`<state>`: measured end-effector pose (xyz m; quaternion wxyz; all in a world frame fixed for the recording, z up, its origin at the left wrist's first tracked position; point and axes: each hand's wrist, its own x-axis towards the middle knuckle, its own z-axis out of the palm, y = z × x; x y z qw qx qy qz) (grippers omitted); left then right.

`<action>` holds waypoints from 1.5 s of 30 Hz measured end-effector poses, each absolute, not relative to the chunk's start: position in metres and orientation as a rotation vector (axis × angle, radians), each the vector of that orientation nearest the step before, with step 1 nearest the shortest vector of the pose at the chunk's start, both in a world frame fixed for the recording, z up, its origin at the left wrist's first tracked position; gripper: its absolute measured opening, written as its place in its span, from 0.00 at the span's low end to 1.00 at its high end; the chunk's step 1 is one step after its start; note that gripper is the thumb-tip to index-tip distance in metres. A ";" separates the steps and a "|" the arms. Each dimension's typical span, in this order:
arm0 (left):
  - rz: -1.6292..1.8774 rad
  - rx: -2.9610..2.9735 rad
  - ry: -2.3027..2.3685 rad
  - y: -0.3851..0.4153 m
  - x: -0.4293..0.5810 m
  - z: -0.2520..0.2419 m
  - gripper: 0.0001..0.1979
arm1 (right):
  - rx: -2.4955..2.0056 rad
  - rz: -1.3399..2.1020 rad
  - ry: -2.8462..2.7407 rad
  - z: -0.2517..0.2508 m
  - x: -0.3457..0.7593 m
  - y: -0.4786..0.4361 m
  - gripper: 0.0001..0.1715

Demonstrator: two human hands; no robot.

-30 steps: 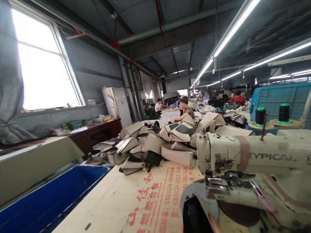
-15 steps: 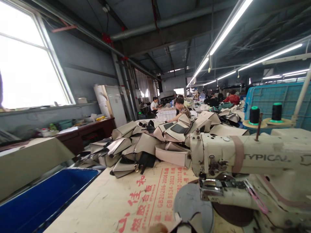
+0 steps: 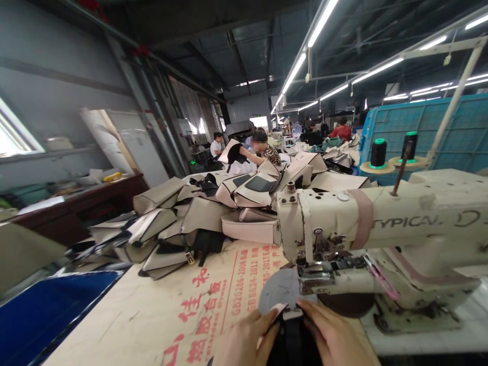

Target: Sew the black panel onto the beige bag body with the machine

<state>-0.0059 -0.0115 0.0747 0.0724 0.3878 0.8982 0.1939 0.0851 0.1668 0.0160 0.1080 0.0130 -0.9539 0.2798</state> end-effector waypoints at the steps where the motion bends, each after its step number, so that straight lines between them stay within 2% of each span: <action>1: 0.631 1.238 2.670 -0.010 -0.010 0.072 0.16 | 0.081 0.808 -2.777 0.016 0.084 0.168 0.23; 7: 0.846 1.477 2.462 0.000 -0.021 0.062 0.15 | 0.198 0.843 -2.505 0.010 0.083 0.179 0.16; 13: 0.904 1.595 2.334 0.008 -0.019 0.072 0.11 | 0.393 0.996 -2.499 0.016 0.078 0.187 0.12; 17: 0.955 1.526 2.564 0.019 -0.012 0.064 0.05 | 0.391 1.076 -2.540 0.014 0.077 0.188 0.07; 21: 1.083 1.530 2.679 0.029 -0.010 0.052 0.04 | 0.284 1.123 -2.587 0.005 0.078 0.186 0.10; 25: 0.919 1.753 2.453 0.026 -0.018 0.053 0.10 | 0.251 1.151 -2.554 -0.002 0.078 0.185 0.12; 31: 0.469 1.864 2.325 0.015 -0.021 0.078 0.23 | 0.264 1.176 -2.559 -0.004 0.076 0.184 0.12; 36: 0.283 1.890 2.345 0.019 -0.020 0.093 0.18 | 0.246 1.078 -2.567 -0.003 0.075 0.183 0.09; 42: 0.412 1.927 2.372 0.020 -0.029 0.083 0.11 | 0.395 0.928 -2.614 0.006 0.068 0.185 0.08; 45: 0.472 1.962 2.425 0.018 -0.032 0.072 0.11 | 0.398 0.976 -2.610 0.007 0.066 0.187 0.07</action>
